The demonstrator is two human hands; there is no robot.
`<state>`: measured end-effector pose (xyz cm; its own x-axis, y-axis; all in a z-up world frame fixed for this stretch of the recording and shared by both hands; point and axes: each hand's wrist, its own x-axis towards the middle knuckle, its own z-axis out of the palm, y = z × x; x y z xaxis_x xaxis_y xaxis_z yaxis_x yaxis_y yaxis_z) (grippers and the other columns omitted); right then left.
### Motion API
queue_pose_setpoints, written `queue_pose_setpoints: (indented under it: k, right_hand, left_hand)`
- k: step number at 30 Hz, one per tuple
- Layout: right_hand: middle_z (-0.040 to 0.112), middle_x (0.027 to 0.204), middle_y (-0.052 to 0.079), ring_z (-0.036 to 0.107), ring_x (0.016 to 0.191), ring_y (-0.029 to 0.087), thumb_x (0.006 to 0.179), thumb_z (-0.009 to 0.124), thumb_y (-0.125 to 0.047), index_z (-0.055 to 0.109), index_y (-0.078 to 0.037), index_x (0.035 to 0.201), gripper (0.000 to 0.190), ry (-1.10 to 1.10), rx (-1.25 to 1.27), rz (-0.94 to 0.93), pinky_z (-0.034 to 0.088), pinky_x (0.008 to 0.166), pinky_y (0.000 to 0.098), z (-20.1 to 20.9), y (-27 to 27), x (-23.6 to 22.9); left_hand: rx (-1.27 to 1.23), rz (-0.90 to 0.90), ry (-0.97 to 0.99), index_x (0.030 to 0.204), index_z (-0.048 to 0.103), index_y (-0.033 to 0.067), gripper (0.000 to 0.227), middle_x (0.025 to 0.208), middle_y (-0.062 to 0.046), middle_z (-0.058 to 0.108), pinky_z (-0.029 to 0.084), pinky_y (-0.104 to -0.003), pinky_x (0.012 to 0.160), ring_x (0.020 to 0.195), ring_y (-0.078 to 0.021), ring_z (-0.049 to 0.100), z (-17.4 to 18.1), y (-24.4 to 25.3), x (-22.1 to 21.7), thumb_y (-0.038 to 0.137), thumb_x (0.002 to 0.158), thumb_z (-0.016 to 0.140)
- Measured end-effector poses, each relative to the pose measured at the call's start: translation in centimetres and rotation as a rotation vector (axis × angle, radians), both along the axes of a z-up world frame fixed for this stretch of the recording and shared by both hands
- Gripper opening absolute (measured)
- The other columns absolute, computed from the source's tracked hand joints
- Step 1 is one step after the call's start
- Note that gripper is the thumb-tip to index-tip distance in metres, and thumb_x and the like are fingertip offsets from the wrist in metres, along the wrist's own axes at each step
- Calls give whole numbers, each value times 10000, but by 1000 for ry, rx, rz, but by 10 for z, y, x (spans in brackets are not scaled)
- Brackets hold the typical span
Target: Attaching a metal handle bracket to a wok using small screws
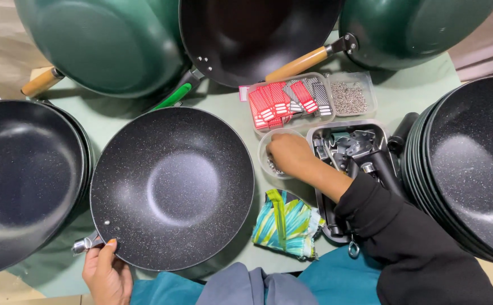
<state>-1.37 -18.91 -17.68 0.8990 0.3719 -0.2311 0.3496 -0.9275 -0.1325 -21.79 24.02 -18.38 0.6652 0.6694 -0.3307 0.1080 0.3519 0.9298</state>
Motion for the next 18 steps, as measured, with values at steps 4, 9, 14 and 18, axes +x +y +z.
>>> queue_pose_setpoints:
  k: [4,9,14,18]
  right_hand:
    - [650,880,133,676,844,406,847,633,-184,739,-63,853,161,-113,-14,61,524,593,555,-12,1,-4]
    - [690,914,174,668,869,408,764,639,-173,687,-67,844,141,77,25,30,546,673,531,18,-7,3]
    - [709,818,88,655,778,327,701,638,-92,651,-132,791,99,117,252,76,465,673,448,22,-28,9]
    - [647,982,93,672,896,373,792,656,-209,702,-183,941,158,133,63,64,520,673,537,22,-23,4]
  left_hand:
    - [-8,-15,-18,1168,651,104,247,1055,-47,707,558,-233,802,911,-123,663,-2,2,0,86,922,639]
    - [-28,-14,-5,1121,645,110,193,1000,-54,705,567,-243,782,872,-129,665,2,0,-1,88,929,659]
    - [-32,-35,-18,1168,653,96,235,1056,-43,715,563,-242,782,893,-129,666,8,-3,-1,86,933,638]
    - [-31,-38,-37,1150,649,83,212,1045,-53,709,558,-241,806,895,-136,660,4,-1,-1,80,938,636]
